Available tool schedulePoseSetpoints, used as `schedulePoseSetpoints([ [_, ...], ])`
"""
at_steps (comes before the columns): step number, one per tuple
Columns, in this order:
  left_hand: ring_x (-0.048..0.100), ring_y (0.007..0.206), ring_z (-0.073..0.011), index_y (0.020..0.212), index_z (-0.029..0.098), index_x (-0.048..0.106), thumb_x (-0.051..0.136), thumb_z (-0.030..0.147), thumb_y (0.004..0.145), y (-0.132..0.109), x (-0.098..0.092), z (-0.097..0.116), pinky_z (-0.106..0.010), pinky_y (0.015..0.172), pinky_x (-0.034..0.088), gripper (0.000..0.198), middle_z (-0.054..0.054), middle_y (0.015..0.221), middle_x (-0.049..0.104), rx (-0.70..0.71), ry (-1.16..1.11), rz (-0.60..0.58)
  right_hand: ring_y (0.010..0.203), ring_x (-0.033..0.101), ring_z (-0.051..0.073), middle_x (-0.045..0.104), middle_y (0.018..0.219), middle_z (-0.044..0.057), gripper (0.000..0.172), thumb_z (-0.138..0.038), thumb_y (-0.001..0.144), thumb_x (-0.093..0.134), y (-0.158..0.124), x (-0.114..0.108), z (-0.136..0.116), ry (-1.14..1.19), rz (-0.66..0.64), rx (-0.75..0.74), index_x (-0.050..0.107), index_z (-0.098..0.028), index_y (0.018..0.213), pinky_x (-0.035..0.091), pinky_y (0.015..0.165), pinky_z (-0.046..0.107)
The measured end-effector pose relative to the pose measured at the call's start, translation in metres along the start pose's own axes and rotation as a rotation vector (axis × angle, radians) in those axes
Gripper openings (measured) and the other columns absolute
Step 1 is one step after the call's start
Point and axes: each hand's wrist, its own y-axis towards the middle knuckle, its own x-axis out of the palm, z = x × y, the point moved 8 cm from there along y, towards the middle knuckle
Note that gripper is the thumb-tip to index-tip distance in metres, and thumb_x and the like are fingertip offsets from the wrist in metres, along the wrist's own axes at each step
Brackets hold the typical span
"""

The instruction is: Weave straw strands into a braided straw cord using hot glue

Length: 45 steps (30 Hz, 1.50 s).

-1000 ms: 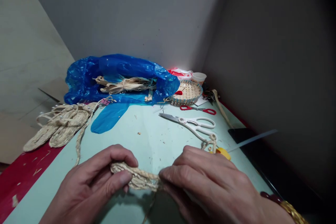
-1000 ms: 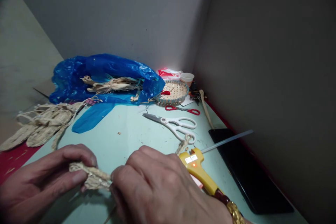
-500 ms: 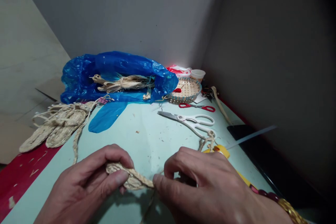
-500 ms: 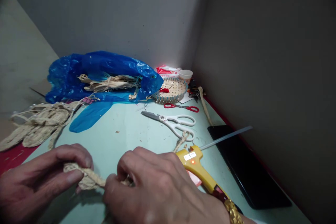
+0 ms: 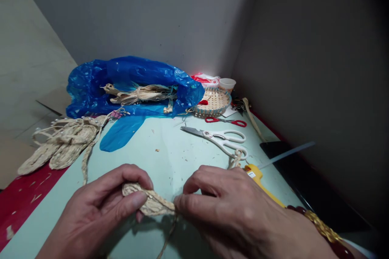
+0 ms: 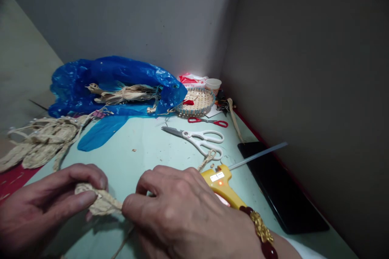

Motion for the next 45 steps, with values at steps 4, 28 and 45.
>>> schedulePoseSetpoints([
  [4, 0.061, 0.052, -0.0111, 0.074, 0.031, 0.074, 0.076, 0.051, 0.070, 0.000, -0.005, 0.005, -0.017, 0.050, 0.050, 0.020, 0.009, 0.070, 0.070, -0.010, -0.057, 0.085, 0.077, 0.053, 0.014, 0.060, 0.084, -0.002, 0.012, -0.016, 0.094, 0.056, 0.003, -0.001, -0.002, -0.030, -0.016, -0.001, 0.064, -0.021, 0.100, 0.038, 0.059, 0.027],
  [28, 0.055, 0.064, -0.0153, 0.071, 0.028, 0.073, 0.078, 0.051, 0.069, 0.004, 0.015, -0.010, -0.023, 0.057, 0.045, 0.024, 0.003, 0.072, 0.066, -0.129, -0.075, -0.149, 0.075, 0.054, 0.013, 0.063, 0.083, 0.001, 0.015, -0.013, 0.096, 0.053, 0.005, 0.003, 0.003, 0.081, 0.025, -0.039, 0.066, -0.013, 0.103, 0.041, 0.065, 0.026],
  [45, 0.062, 0.074, -0.0182, 0.079, 0.028, 0.073, 0.073, 0.040, 0.073, 0.009, 0.029, 0.000, -0.024, 0.067, 0.047, 0.014, 0.001, 0.074, 0.070, -0.055, -0.012, -0.306, 0.077, 0.050, 0.014, 0.064, 0.091, 0.001, 0.018, -0.010, 0.090, 0.054, 0.000, 0.010, 0.002, -0.044, -0.046, -0.065, 0.064, -0.017, 0.103, 0.037, 0.061, 0.028],
])
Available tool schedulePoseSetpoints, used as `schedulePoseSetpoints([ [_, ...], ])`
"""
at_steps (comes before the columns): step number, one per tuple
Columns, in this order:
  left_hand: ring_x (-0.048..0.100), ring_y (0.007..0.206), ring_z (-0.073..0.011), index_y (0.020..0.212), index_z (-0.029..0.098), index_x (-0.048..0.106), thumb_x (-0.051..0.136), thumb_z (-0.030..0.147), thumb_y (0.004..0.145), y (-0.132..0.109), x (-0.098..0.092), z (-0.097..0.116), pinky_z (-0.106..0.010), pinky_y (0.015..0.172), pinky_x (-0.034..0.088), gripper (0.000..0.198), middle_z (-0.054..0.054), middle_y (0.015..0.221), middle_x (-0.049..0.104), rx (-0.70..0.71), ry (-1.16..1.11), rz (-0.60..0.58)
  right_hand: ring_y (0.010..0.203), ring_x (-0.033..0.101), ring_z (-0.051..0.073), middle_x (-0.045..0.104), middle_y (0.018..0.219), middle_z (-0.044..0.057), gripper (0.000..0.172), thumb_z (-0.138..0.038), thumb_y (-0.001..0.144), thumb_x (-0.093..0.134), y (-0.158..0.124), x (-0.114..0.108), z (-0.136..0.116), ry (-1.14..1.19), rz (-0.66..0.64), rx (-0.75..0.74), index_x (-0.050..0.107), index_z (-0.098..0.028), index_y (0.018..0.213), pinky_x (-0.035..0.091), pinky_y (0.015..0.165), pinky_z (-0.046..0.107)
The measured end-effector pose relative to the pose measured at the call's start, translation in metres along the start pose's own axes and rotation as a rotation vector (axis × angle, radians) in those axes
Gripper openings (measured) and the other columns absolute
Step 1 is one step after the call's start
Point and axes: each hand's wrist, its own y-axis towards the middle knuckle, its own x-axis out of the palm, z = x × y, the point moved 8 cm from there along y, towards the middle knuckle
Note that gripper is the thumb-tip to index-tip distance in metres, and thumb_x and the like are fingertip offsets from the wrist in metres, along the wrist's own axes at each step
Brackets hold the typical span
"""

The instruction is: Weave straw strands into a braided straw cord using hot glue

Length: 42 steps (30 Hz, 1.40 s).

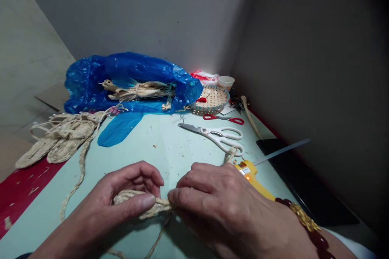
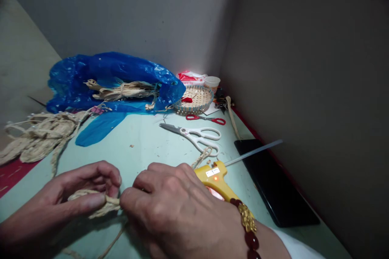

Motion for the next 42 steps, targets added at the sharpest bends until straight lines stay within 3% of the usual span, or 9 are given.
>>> schedulePoseSetpoints([
  [5, 0.058, 0.070, -0.0169, 0.078, 0.028, 0.072, 0.072, 0.040, 0.072, 0.000, 0.006, -0.002, -0.024, 0.064, 0.044, 0.014, 0.002, 0.070, 0.065, -0.056, -0.006, -0.006, 0.077, 0.048, 0.014, 0.063, 0.093, 0.002, 0.020, -0.011, 0.091, 0.052, 0.002, 0.003, 0.001, -0.022, 0.004, -0.018, 0.063, -0.016, 0.107, 0.036, 0.059, 0.029],
  [16, 0.049, 0.066, -0.0107, 0.072, 0.026, 0.071, 0.080, 0.040, 0.070, -0.004, 0.016, -0.015, -0.017, 0.060, 0.039, 0.017, 0.005, 0.068, 0.060, -0.116, -0.309, -0.032, 0.078, 0.044, 0.014, 0.061, 0.095, 0.000, 0.010, -0.020, 0.093, 0.055, 0.001, 0.006, 0.000, -0.038, 0.030, -0.066, 0.059, -0.018, 0.102, 0.033, 0.060, 0.031],
  [20, 0.053, 0.072, -0.0118, 0.078, 0.028, 0.073, 0.078, 0.041, 0.075, -0.007, 0.016, -0.021, -0.018, 0.065, 0.043, 0.014, 0.005, 0.074, 0.063, -0.135, -0.387, -0.055, 0.077, 0.044, 0.014, 0.062, 0.091, 0.000, 0.006, -0.018, 0.092, 0.056, 0.002, 0.001, -0.001, -0.016, 0.076, -0.087, 0.060, -0.018, 0.095, 0.035, 0.060, 0.030],
  [23, 0.059, 0.084, -0.0180, 0.087, 0.028, 0.075, 0.066, 0.054, 0.081, -0.008, 0.014, -0.025, -0.023, 0.073, 0.049, 0.028, 0.000, 0.086, 0.068, -0.130, -0.443, -0.099, 0.076, 0.046, 0.014, 0.064, 0.087, 0.001, 0.010, -0.017, 0.094, 0.054, 0.003, -0.001, 0.000, 0.008, 0.077, -0.085, 0.064, -0.016, 0.095, 0.037, 0.062, 0.029],
  [26, 0.062, 0.090, -0.0215, 0.093, 0.028, 0.075, 0.061, 0.058, 0.083, -0.005, 0.008, -0.018, -0.026, 0.076, 0.051, 0.034, -0.002, 0.091, 0.071, -0.057, -0.326, -0.103, 0.075, 0.048, 0.015, 0.065, 0.085, 0.002, 0.016, -0.017, 0.096, 0.050, 0.005, 0.000, 0.002, 0.005, 0.057, -0.072, 0.066, -0.014, 0.097, 0.037, 0.063, 0.029],
  [31, 0.063, 0.074, -0.0160, 0.078, 0.028, 0.072, 0.071, 0.038, 0.078, -0.003, 0.009, 0.011, -0.021, 0.070, 0.046, 0.010, 0.004, 0.075, 0.071, 0.147, 0.103, -0.049, 0.069, 0.046, 0.015, 0.063, 0.078, 0.002, 0.021, -0.022, 0.099, 0.047, 0.006, 0.004, 0.001, -0.110, 0.037, -0.052, 0.063, -0.015, 0.088, 0.033, 0.060, 0.031],
  [36, 0.062, 0.068, -0.0130, 0.069, 0.030, 0.071, 0.072, 0.035, 0.073, -0.006, 0.008, 0.020, -0.018, 0.067, 0.046, 0.006, 0.007, 0.068, 0.068, 0.208, 0.120, 0.111, 0.066, 0.045, 0.015, 0.061, 0.076, 0.000, 0.017, -0.024, 0.099, 0.050, 0.005, -0.004, 0.002, -0.115, 0.106, -0.038, 0.063, -0.013, 0.099, 0.030, 0.058, 0.032],
  [42, 0.060, 0.066, -0.0131, 0.069, 0.031, 0.069, 0.072, 0.033, 0.069, -0.012, 0.007, 0.016, -0.018, 0.066, 0.045, 0.003, 0.009, 0.067, 0.066, 0.205, 0.097, 0.157, 0.065, 0.049, 0.014, 0.063, 0.073, 0.001, 0.017, -0.021, 0.097, 0.056, 0.005, -0.012, 0.001, -0.056, 0.166, -0.076, 0.066, -0.010, 0.088, 0.035, 0.060, 0.030],
])
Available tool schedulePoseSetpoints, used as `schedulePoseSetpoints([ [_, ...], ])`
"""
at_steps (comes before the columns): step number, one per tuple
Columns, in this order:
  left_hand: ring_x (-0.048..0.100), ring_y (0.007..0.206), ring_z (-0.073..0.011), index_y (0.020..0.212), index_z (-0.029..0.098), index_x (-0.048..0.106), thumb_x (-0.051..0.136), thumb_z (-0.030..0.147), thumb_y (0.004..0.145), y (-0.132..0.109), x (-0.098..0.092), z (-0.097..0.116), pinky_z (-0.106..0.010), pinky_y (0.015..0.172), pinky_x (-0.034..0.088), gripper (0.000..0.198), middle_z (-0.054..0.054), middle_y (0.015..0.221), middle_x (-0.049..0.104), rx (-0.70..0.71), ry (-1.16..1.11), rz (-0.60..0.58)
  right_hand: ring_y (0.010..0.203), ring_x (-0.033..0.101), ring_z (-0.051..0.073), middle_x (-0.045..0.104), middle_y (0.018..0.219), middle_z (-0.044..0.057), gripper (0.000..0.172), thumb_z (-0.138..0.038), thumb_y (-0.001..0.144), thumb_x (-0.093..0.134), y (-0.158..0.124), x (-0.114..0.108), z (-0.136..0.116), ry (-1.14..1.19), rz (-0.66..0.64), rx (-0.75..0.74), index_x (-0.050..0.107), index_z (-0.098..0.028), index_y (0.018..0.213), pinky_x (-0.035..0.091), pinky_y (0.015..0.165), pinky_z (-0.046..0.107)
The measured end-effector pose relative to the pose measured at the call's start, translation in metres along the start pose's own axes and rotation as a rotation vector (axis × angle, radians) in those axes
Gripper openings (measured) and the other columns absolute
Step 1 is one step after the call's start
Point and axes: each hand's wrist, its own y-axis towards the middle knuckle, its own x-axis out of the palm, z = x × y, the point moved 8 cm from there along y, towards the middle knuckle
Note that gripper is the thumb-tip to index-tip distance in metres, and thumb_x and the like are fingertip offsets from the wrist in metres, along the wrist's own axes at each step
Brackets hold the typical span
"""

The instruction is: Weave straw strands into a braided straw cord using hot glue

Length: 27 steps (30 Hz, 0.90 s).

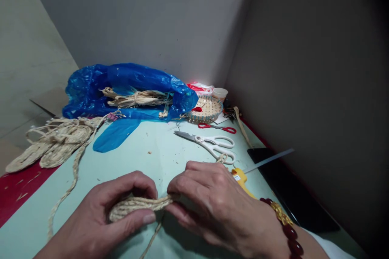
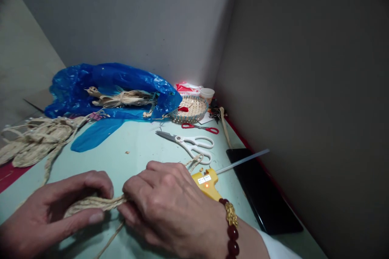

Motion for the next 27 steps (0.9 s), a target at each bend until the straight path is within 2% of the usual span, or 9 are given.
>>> schedulePoseSetpoints([
  [4, 0.060, 0.065, -0.0137, 0.069, 0.032, 0.067, 0.069, 0.037, 0.073, -0.006, -0.001, 0.001, -0.019, 0.065, 0.045, 0.007, 0.010, 0.066, 0.065, 0.012, 0.105, 0.050, 0.065, 0.054, 0.014, 0.064, 0.071, 0.002, 0.017, -0.022, 0.096, 0.058, -0.001, 0.002, 0.002, 0.078, -0.021, 0.024, 0.069, -0.008, 0.095, 0.036, 0.058, 0.028],
  [8, 0.064, 0.075, -0.0132, 0.075, 0.035, 0.069, 0.068, 0.040, 0.075, -0.008, -0.004, 0.002, -0.017, 0.073, 0.045, 0.005, 0.010, 0.076, 0.070, 0.042, 0.180, 0.106, 0.066, 0.056, 0.013, 0.064, 0.075, 0.003, 0.019, -0.026, 0.097, 0.058, -0.002, 0.001, 0.007, 0.131, -0.017, 0.059, 0.067, -0.010, 0.101, 0.040, 0.061, 0.026],
  [12, 0.064, 0.072, -0.0106, 0.075, 0.035, 0.070, 0.063, 0.041, 0.080, -0.006, 0.003, 0.001, -0.015, 0.071, 0.044, 0.010, 0.011, 0.074, 0.069, 0.044, 0.118, -0.006, 0.069, 0.056, 0.013, 0.064, 0.081, 0.002, 0.020, -0.028, 0.098, 0.057, -0.003, 0.003, 0.011, 0.219, -0.039, 0.104, 0.062, -0.011, 0.109, 0.043, 0.067, 0.024],
  [16, 0.064, 0.071, -0.0098, 0.074, 0.035, 0.070, 0.058, 0.041, 0.086, -0.004, 0.009, 0.004, -0.016, 0.068, 0.045, 0.018, 0.010, 0.073, 0.067, 0.056, 0.048, -0.083, 0.070, 0.055, 0.012, 0.062, 0.081, 0.001, 0.016, -0.026, 0.098, 0.057, -0.002, 0.002, 0.009, 0.236, -0.025, 0.095, 0.061, -0.013, 0.105, 0.042, 0.067, 0.024],
  [21, 0.062, 0.069, -0.0111, 0.075, 0.036, 0.069, 0.057, 0.035, 0.088, -0.007, 0.007, 0.009, -0.020, 0.066, 0.046, 0.018, 0.009, 0.072, 0.066, 0.165, 0.086, 0.000, 0.075, 0.056, 0.013, 0.063, 0.085, 0.001, 0.017, -0.025, 0.097, 0.060, -0.003, 0.002, 0.007, 0.248, -0.026, 0.089, 0.059, -0.013, 0.108, 0.042, 0.073, 0.025],
  [25, 0.063, 0.070, -0.0113, 0.083, 0.038, 0.066, 0.055, 0.027, 0.090, -0.010, 0.003, 0.010, -0.021, 0.064, 0.047, 0.017, 0.010, 0.077, 0.065, 0.281, 0.140, 0.061, 0.088, 0.059, 0.014, 0.065, 0.095, 0.000, 0.023, -0.029, 0.092, 0.067, -0.007, 0.000, 0.014, 0.296, -0.012, 0.220, 0.060, -0.018, 0.112, 0.042, 0.083, 0.026],
  [27, 0.064, 0.071, -0.0119, 0.086, 0.038, 0.065, 0.056, 0.024, 0.090, -0.011, 0.001, 0.012, -0.022, 0.064, 0.047, 0.017, 0.009, 0.077, 0.064, 0.334, 0.171, 0.075, 0.093, 0.059, 0.014, 0.066, 0.097, -0.002, 0.020, -0.027, 0.092, 0.066, -0.008, -0.002, 0.017, 0.310, 0.003, 0.284, 0.061, -0.022, 0.111, 0.042, 0.088, 0.026],
])
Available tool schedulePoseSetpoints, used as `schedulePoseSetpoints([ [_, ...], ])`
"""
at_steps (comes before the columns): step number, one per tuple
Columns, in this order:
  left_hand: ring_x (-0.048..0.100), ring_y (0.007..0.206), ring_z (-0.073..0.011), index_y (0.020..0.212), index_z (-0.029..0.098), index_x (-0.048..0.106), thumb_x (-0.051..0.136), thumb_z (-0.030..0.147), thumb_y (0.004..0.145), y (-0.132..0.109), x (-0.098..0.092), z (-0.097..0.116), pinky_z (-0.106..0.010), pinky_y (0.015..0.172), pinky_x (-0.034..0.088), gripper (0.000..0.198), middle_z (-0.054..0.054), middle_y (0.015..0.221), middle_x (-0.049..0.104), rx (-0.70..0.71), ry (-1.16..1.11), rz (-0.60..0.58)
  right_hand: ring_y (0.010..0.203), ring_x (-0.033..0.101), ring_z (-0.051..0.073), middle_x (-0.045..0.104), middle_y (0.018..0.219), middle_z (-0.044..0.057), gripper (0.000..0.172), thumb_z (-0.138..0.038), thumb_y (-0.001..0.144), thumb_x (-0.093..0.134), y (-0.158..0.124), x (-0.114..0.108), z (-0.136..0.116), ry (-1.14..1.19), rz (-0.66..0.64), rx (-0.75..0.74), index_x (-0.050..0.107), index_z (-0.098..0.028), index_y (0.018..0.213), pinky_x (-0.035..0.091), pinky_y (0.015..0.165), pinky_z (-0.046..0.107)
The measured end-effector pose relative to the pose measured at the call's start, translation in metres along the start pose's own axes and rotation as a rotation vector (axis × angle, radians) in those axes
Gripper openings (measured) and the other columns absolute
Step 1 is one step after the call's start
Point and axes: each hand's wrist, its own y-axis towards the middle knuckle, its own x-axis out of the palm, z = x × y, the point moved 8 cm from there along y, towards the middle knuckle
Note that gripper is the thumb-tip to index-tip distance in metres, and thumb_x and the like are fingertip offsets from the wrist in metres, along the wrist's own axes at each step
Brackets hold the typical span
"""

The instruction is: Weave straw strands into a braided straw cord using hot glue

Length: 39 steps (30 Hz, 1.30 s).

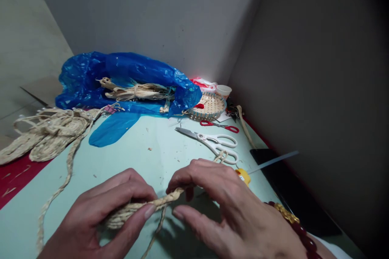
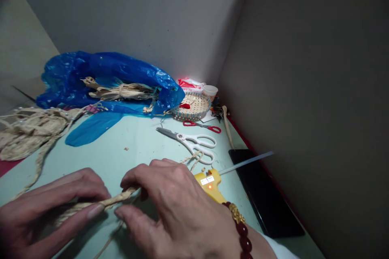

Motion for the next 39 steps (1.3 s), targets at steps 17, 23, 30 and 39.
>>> schedulePoseSetpoints([
  [17, 0.059, 0.071, -0.0170, 0.079, 0.034, 0.064, 0.061, 0.024, 0.086, 0.000, 0.002, -0.001, -0.028, 0.063, 0.046, 0.013, 0.006, 0.072, 0.064, 0.013, 0.047, -0.019, 0.084, 0.065, 0.010, 0.074, 0.092, -0.001, 0.015, -0.028, 0.097, 0.061, 0.009, -0.002, 0.002, 0.102, -0.098, 0.062, 0.071, -0.017, 0.101, 0.044, 0.083, 0.020],
  [23, 0.057, 0.066, -0.0180, 0.076, 0.034, 0.066, 0.062, 0.027, 0.085, 0.000, 0.004, -0.001, -0.030, 0.062, 0.044, 0.012, 0.005, 0.068, 0.064, 0.001, 0.069, -0.040, 0.078, 0.066, 0.009, 0.074, 0.085, -0.002, 0.012, -0.022, 0.095, 0.063, 0.008, -0.001, 0.009, 0.200, -0.106, 0.161, 0.074, -0.017, 0.095, 0.045, 0.069, 0.017],
  [30, 0.057, 0.068, -0.0191, 0.075, 0.033, 0.066, 0.060, 0.030, 0.086, 0.001, 0.011, -0.004, -0.030, 0.060, 0.043, 0.013, 0.003, 0.069, 0.064, -0.026, 0.135, -0.093, 0.073, 0.062, 0.009, 0.070, 0.078, -0.005, 0.016, -0.021, 0.096, 0.058, 0.005, 0.005, 0.014, 0.155, -0.123, 0.225, 0.070, -0.020, 0.086, 0.042, 0.069, 0.020],
  [39, 0.059, 0.077, -0.0167, 0.080, 0.032, 0.067, 0.052, 0.037, 0.093, 0.001, 0.014, -0.007, -0.026, 0.070, 0.045, 0.021, 0.004, 0.076, 0.065, -0.086, 0.015, -0.125, 0.063, 0.053, 0.008, 0.060, 0.067, -0.007, 0.015, -0.013, 0.088, 0.058, 0.003, 0.003, 0.016, 0.162, -0.096, 0.252, 0.066, -0.020, 0.078, 0.039, 0.063, 0.020],
])
